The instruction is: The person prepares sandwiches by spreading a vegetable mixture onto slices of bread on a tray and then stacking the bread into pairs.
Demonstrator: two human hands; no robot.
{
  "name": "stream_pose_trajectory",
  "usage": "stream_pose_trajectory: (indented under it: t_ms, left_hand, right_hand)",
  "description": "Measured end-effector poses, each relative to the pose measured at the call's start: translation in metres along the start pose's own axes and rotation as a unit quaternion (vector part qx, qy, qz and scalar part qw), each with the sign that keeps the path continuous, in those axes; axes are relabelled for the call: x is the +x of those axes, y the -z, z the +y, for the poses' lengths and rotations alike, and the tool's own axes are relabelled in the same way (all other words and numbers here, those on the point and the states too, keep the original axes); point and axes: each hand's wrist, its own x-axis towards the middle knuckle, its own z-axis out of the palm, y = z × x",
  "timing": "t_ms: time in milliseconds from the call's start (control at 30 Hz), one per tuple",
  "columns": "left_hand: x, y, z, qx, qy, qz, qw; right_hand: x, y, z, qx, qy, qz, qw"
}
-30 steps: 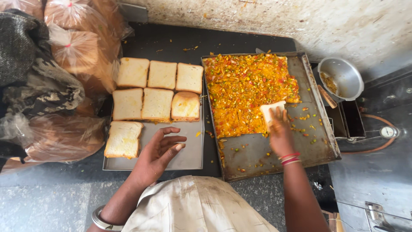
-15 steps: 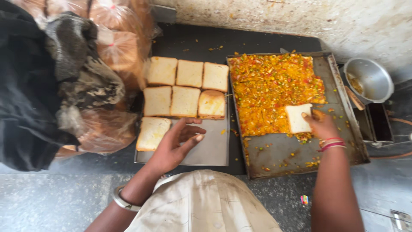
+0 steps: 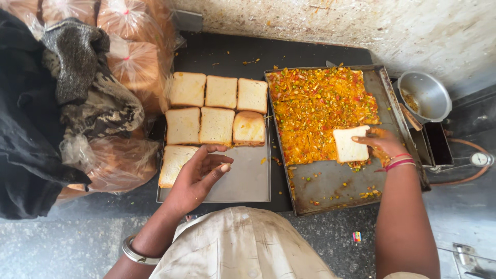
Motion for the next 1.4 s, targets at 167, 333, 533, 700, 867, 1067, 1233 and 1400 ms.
stream_pose_trajectory:
  t_ms: [167, 333, 533, 700, 867, 1067, 1233, 1400]
  left_hand:
    - [-0.004, -0.005, -0.007, -0.013, 0.012, 0.020, 1.000]
    - [0.000, -0.010, -0.010, -0.024, 0.013, 0.034, 0.999]
    - [-0.016, 0.000, -0.005, -0.015, 0.016, 0.043, 0.999]
    - [-0.034, 0.029, 0.003, -0.043, 0.058, 0.056, 0.996]
    - [-0.047, 0.052, -0.001, 0.000, 0.061, 0.041, 0.997]
    - [-0.055, 0.079, -0.013, -0.029, 0.040, 0.003, 0.999]
    - [-0.055, 0.094, -0.010, 0.004, 0.071, -0.053, 0.996]
    - [-0.054, 0.111, -0.008, 0.032, 0.043, -0.074, 0.996]
  right_hand:
    - [0.014, 0.003, 0.002, -0.213, 0.081, -0.022, 0.974]
    - [0.008, 0.006, 0.004, -0.020, 0.025, -0.064, 0.997]
    - [-0.005, 0.018, 0.012, 0.071, 0.040, -0.076, 0.994]
    - [-0.034, 0.008, 0.010, 0.180, 0.091, -0.038, 0.979]
    - [-0.081, -0.062, -0.011, 0.168, 0.092, -0.060, 0.980]
    - [-0.131, -0.241, -0.042, 0.215, 0.068, -0.221, 0.949]
    - [-0.130, -0.356, -0.032, 0.162, 0.004, -0.202, 0.966]
    - [-0.133, -0.369, -0.014, 0.142, -0.055, -0.182, 0.971]
